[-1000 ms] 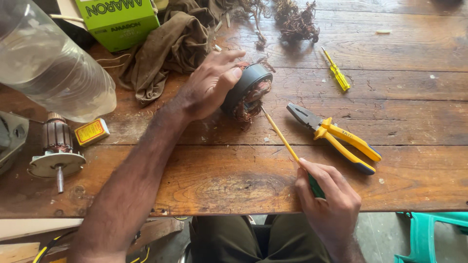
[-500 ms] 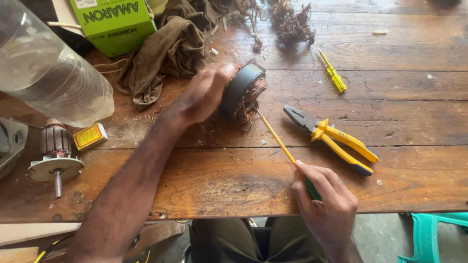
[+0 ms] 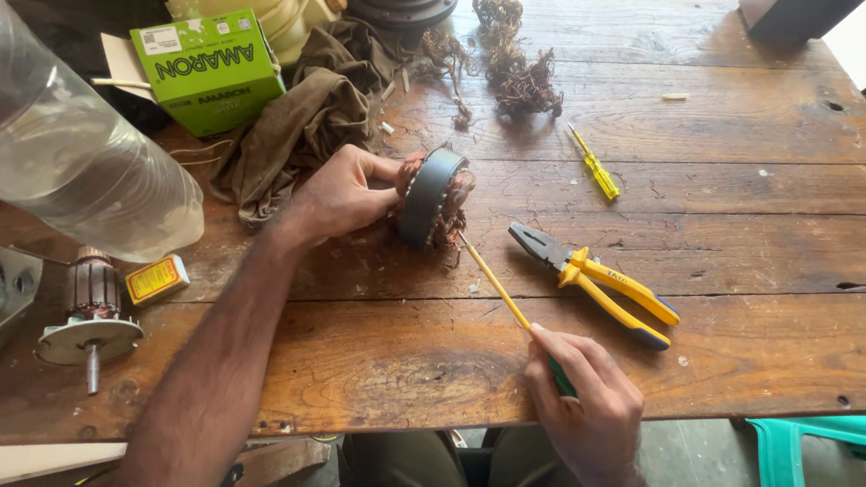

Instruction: The person holds a motor stator on a wooden workbench and uses a thin wooden stick to pry and loosen copper windings from the slots, pulling loosened wire out by hand and placing it in a pile on the table. They alternate between prying with the stick and gripping wire with pliers to extract remaining windings.

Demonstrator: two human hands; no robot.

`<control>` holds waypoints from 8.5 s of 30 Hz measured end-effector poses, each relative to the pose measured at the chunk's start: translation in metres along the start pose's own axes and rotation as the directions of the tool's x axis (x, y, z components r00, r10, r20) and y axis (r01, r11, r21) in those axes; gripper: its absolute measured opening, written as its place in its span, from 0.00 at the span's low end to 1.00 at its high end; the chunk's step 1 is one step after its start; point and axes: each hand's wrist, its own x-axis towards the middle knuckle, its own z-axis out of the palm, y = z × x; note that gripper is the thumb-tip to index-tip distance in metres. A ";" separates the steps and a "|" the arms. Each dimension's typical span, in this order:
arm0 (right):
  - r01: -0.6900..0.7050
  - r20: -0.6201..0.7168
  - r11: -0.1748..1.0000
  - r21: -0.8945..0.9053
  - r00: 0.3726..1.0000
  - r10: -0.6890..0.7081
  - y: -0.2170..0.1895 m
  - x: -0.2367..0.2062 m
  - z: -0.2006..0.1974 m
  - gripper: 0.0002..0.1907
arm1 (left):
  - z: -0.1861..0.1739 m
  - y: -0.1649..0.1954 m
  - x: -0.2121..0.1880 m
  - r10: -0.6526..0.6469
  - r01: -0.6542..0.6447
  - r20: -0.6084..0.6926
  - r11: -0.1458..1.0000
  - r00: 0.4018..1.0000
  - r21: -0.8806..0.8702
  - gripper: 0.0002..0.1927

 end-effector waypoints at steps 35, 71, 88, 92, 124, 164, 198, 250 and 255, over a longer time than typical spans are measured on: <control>0.003 -0.003 0.999 -0.040 1.000 -0.003 -0.014 -0.004 0.011 0.14 | 0.009 -0.002 -0.016 -0.010 0.065 -0.214 0.965 0.977 0.253 0.13; 0.009 -0.020 1.000 -0.005 1.000 -0.009 -0.022 -0.009 0.003 0.14 | 0.015 0.002 -0.015 0.482 -0.466 -0.192 0.876 0.855 0.123 0.12; -0.009 0.004 1.000 0.014 1.000 0.009 -0.030 -0.009 0.007 0.14 | 0.003 -0.001 -0.027 0.331 -0.327 -0.114 0.944 0.937 0.050 0.14; -0.031 -0.008 0.992 0.126 0.999 0.033 -0.019 0.013 -0.004 0.12 | -0.001 0.001 -0.031 0.395 -0.397 -0.129 0.918 0.910 0.006 0.16; 0.449 0.390 0.840 0.305 0.746 -0.540 0.082 0.172 0.104 0.39 | 0.015 -0.024 0.046 0.434 -0.458 -0.155 0.869 0.888 -0.187 0.18; 0.234 0.390 0.876 0.423 0.825 -0.409 0.039 0.151 0.113 0.45 | 0.037 -0.018 0.039 -0.251 -0.401 -0.840 0.789 0.481 -0.466 0.14; -0.002 0.467 0.933 0.359 0.866 -0.178 0.070 0.169 0.092 0.38 | 0.052 -0.013 0.014 0.598 -0.348 -0.391 0.763 0.700 0.544 0.21; 0.540 0.364 0.842 0.021 0.780 -0.509 0.066 0.156 0.100 0.11 | 0.039 -0.015 0.023 0.516 -0.361 -0.313 0.824 0.797 0.437 0.31; 0.542 0.382 0.839 0.049 0.766 -0.517 0.064 0.160 0.095 0.15 | 0.040 -0.013 0.021 0.528 -0.363 -0.313 0.813 0.789 0.455 0.33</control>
